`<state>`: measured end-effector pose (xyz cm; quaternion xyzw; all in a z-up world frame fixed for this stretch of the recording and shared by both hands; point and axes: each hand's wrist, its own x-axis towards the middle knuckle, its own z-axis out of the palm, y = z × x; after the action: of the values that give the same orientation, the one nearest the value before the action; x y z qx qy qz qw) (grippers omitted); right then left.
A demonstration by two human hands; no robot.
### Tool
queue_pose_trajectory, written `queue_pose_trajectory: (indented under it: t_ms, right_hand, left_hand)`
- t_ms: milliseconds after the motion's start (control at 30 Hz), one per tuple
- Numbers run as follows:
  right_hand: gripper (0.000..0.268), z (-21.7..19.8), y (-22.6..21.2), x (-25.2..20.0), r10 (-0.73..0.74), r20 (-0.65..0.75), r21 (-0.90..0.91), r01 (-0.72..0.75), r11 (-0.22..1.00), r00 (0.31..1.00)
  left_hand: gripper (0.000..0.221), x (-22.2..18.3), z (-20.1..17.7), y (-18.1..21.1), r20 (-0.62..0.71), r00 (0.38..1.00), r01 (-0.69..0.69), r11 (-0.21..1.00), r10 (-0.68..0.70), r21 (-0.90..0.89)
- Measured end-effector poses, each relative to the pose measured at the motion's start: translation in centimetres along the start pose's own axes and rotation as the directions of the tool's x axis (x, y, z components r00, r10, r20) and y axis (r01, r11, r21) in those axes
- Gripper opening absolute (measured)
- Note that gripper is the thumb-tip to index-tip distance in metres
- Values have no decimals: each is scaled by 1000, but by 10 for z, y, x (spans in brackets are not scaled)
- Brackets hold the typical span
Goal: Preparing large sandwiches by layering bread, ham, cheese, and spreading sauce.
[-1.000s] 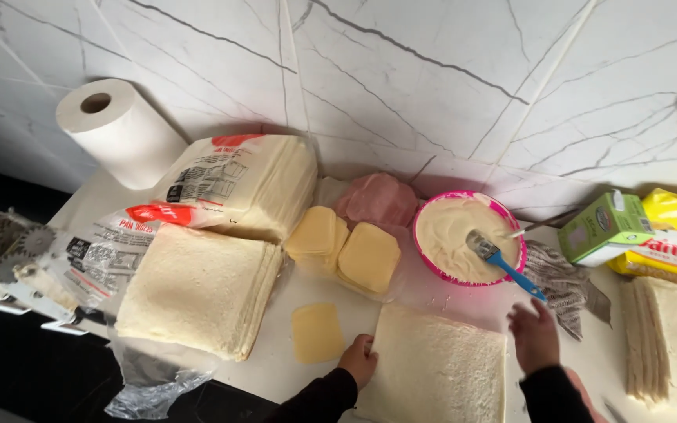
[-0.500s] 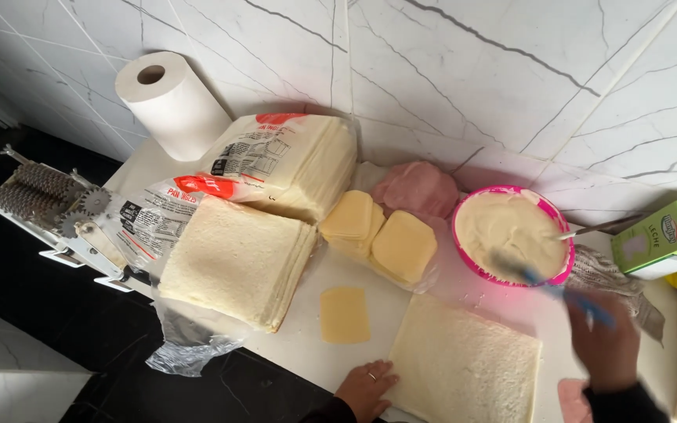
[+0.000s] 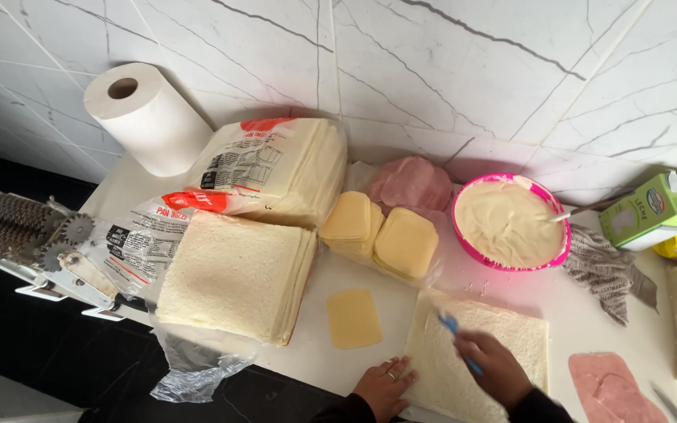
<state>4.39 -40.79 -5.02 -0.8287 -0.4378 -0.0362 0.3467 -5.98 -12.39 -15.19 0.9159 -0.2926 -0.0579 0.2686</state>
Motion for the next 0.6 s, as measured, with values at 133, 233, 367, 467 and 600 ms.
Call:
queue_pose_trajectory:
  t_ms: [133,233,367,467,600]
  right_hand:
    - [24,29,19,-8,63,30,-128,-58,990,998]
    - [13,20,24,11,369,-112,31,-368,929,923]
    - [15,30,83,23,919,-284,740,-548,391,273]
    - [16,21,137,-28,928,-325,841,-394,371,182]
    - [19,-33,116,-51,875,-440,736,-477,480,202]
  left_hand:
    - [69,0,5,-5,-32,999,-17,999,18,27]
    - [72,1,8,-9,-14,999,-30,999,31,30]
    - [73,0,9,-4,20,1000,-2,1000,2,23]
    - [72,1,17,-12,2,1000,-19,998,19,67]
    - [72,5,36,-24,-27,999,-36,996,38,82]
